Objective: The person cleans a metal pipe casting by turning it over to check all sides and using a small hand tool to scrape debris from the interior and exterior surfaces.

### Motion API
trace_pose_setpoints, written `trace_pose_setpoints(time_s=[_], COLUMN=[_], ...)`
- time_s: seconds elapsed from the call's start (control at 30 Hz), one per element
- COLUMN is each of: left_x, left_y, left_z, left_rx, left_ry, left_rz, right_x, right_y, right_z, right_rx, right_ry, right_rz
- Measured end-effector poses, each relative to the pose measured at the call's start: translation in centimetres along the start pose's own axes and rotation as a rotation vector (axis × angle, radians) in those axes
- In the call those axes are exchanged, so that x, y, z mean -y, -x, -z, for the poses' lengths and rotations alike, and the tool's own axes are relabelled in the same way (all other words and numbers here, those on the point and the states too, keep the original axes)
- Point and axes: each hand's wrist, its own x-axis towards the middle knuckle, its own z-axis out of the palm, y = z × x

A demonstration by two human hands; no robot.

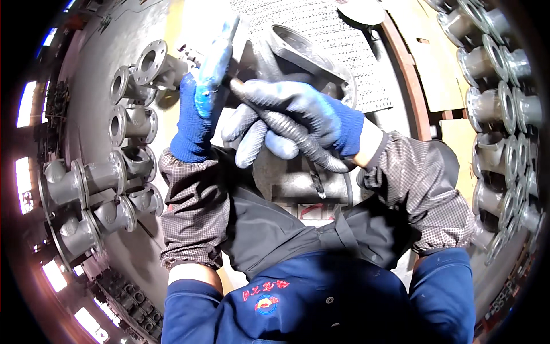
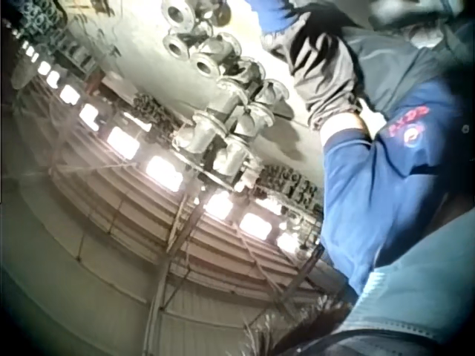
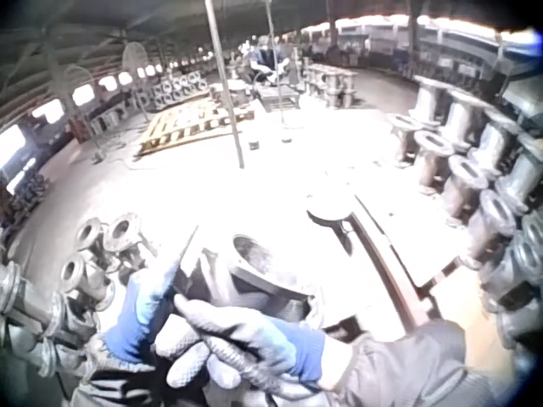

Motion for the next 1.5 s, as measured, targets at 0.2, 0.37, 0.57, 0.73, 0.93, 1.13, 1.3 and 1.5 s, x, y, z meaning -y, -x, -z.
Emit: trace_pose_setpoints(time_s=[0.2,0.37,0.57,0.73,0.93,1.13,1.3,1.5], left_x=[0.4,-0.7,-1.7,-2.6,-3.5,-4.5,-4.4,-3.9], left_y=[0.6,-0.2,-0.8,-1.6,-2.2,-2.6,-3.4,-4.1], left_z=[0.8,0.0,1.0,-0.2,0.7,0.5,0.4,-0.2], left_rx=[-0.016,0.036,-0.018,-0.012,0.045,0.010,0.052,0.053], left_ry=[0.051,0.006,-0.189,-0.273,-0.310,0.061,0.374,0.351], left_rz=[-0.048,-0.093,-0.238,-0.218,-0.085,0.531,0.567,0.592], right_x=[1.7,0.9,7.8,11.2,11.1,19.4,13.1,13.8], right_y=[-0.5,0.8,9.5,16.3,13.2,10.9,18.5,16.4], right_z=[-3.5,-4.4,-1.1,11.2,22.0,16.8,16.6,16.6], right_rx=[-0.634,-0.842,-1.131,-1.354,-1.127,-1.110,-1.127,-0.974], right_ry=[1.391,2.032,2.051,1.795,2.196,1.005,0.701,0.543], right_rz=[-0.149,0.025,0.161,-0.645,-0.320,-0.632,-0.304,-0.222])
